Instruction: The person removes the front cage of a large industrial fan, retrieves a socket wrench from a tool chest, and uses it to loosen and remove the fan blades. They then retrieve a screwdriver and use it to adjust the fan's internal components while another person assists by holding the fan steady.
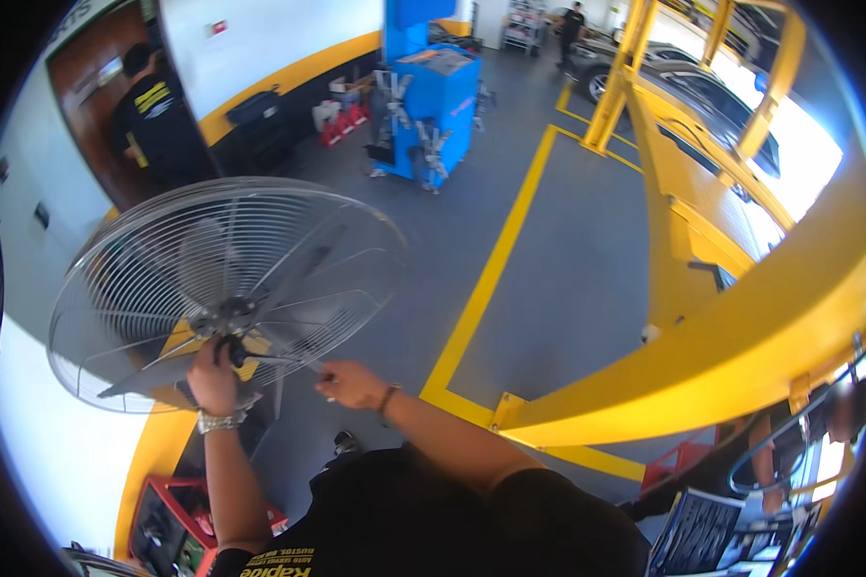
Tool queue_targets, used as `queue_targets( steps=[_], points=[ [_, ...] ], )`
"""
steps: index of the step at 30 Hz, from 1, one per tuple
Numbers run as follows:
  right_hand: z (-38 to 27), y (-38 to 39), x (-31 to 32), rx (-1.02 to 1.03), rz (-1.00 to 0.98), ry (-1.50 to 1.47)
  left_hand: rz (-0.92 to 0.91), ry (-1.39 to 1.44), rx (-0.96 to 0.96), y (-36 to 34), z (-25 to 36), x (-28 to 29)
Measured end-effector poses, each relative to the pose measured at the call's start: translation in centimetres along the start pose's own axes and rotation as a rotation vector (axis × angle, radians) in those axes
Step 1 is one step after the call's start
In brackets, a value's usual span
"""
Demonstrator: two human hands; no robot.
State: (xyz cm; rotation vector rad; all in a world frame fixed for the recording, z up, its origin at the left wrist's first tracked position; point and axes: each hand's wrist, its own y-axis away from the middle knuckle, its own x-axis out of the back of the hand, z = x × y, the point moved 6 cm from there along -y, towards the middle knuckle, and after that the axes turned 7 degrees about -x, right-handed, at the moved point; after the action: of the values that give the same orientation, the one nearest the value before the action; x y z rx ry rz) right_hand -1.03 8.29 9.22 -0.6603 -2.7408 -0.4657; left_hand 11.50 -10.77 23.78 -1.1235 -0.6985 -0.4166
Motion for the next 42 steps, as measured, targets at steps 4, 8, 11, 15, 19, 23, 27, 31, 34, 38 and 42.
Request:
queue_targets(
  steps=[4,8,11,15,19,23,27,31,34,38,42],
  points=[
    [-3.9,-4.0,-3.8,0.08,-0.044,-0.315,-0.082,0.043,-0.009,-0.4,-0.1,-0.8],
    [-7.2,-6.9,-7.2,-0.07,-0.139,-0.759,-0.267,0.021,0.017,-0.1,-0.9,-0.3],
    [-6.7,-10.1,-9.7,0.056,-0.255,-1.145,-0.485,-0.04,0.109,-0.9,-0.2,-0.6],
    [-9.3,-10.0,-8.4,0.191,-0.046,-0.911,-0.464,-0.044,0.089,-1.2,-0.7,-1.1],
    [-10.2,-6.7,-9.7,0.023,-0.096,-1.205,-0.333,-0.032,-0.049,0.6,-0.8,-0.1],
    [-5.4,-2.6,-12.0,0.033,-0.176,-1.098,-0.209,0.096,-0.081,5.9,3.6,3.3],
    [-4.7,5.2,-8.2,0.183,-0.057,-0.886,-0.23,0.259,0.044,9.9,8.5,4.7],
    [-3.1,9.5,-7.9,0.288,0.019,-0.939,-0.363,0.401,0.069,11.9,10.2,4.3],
    [-3.5,11.8,-7.9,0.303,0.137,-0.917,-0.403,0.535,0.129,13.2,9.9,3.3],
    [-3.8,14.0,-7.9,0.366,0.334,-0.907,-0.374,0.62,-0.217,12.2,11.8,4.5],
    [-4.3,18.9,-10.2,0.276,0.538,-0.791,-0.503,0.837,-0.221,14.2,11.9,7.8]
  ],
)
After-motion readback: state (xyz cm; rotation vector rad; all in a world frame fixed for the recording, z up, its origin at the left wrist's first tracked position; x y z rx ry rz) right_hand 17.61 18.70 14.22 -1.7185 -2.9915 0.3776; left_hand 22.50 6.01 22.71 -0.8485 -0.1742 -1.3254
